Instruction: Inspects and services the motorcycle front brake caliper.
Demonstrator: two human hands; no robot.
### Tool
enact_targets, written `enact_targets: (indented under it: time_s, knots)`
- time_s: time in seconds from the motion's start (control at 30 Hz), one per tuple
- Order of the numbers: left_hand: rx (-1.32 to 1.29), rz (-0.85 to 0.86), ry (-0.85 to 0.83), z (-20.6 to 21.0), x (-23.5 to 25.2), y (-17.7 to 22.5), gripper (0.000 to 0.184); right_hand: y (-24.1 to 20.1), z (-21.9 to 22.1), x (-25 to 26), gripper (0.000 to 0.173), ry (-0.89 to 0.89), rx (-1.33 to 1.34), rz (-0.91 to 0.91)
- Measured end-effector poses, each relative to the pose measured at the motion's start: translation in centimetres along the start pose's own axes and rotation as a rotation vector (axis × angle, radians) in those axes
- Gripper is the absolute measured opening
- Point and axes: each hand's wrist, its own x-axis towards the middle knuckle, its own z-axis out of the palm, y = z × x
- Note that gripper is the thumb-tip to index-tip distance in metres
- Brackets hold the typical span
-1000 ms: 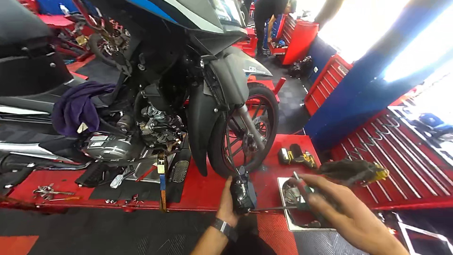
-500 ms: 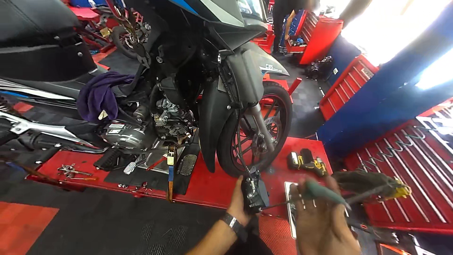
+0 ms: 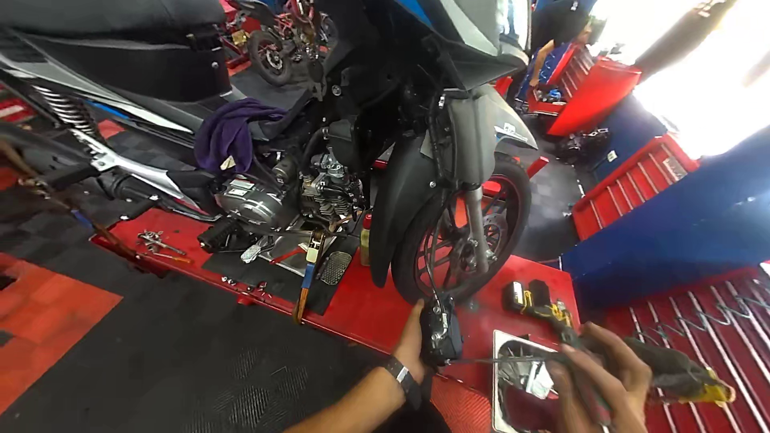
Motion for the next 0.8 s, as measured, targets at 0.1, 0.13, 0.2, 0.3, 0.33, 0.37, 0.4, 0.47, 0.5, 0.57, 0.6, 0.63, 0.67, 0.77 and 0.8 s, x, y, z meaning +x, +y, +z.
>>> enact_targets:
  time_s: [0.1,0.13,0.2,0.3,0.33,0.37,0.4,0.47,0.5,0.57,0.6,0.63,0.67,0.77,0.8]
  knots:
    - [0.000,-0.042,-0.002,0.6,-0.4,-0.3,0.071,-1.4,3.7,-0.8,0.038,0.288,0.629,0.260]
    - [0.002,-0.053,-0.006,0.8,-0.5,-0.4,0.071,-2.3,4.3,-0.7,0.039,0.328,0.922,0.374]
    - [0.003,-0.060,-0.011,0.9,-0.6,-0.6,0.071,-3.2,4.7,-0.4,0.036,0.320,1.422,0.549]
    - [0.010,-0.049,0.006,0.8,-0.3,-0.4,0.070,-2.8,3.7,0.4,0.050,0.231,1.471,0.698]
    - [0.020,-0.048,0.019,0.7,-0.3,-0.4,0.070,-2.6,3.0,0.5,0.059,0.171,1.357,0.710]
    - [0.029,-0.041,0.029,0.6,-0.4,-0.3,0.070,-2.1,2.2,0.7,0.064,0.070,1.248,0.687]
    - [0.031,-0.031,0.036,0.5,-0.3,-0.2,0.070,-1.5,1.2,0.8,0.069,-0.077,1.121,0.642]
    - [0.030,-0.007,0.035,0.2,0.0,-0.1,0.071,-0.2,-1.3,1.2,0.063,-0.363,0.788,0.546]
    - [0.037,0.002,0.033,0.0,0.2,-0.1,0.072,-0.1,-2.6,1.7,0.056,-0.488,0.549,0.488]
    - [0.037,0.021,0.045,-0.6,0.3,0.0,0.073,0.1,-4.1,2.3,0.037,-0.601,0.063,0.261]
    - [0.025,0.025,0.059,-0.7,0.3,0.1,0.073,0.1,-3.9,2.1,0.029,-0.548,-0.105,0.135]
    - [0.016,0.021,0.076,-0.8,0.1,0.2,0.073,0.2,-3.2,1.6,0.025,-0.430,-0.184,0.040]
    - [0.007,0.004,0.082,-0.8,0.0,0.3,0.074,0.1,-2.1,0.9,0.024,-0.287,-0.202,-0.004]
    - [0.000,-0.027,0.064,-0.4,-0.1,0.0,0.074,0.2,1.6,-1.1,0.037,0.109,0.077,0.043]
    - [-0.003,-0.033,0.049,-0.3,-0.2,-0.2,0.075,-0.1,2.6,-1.3,0.039,0.174,0.267,0.088]
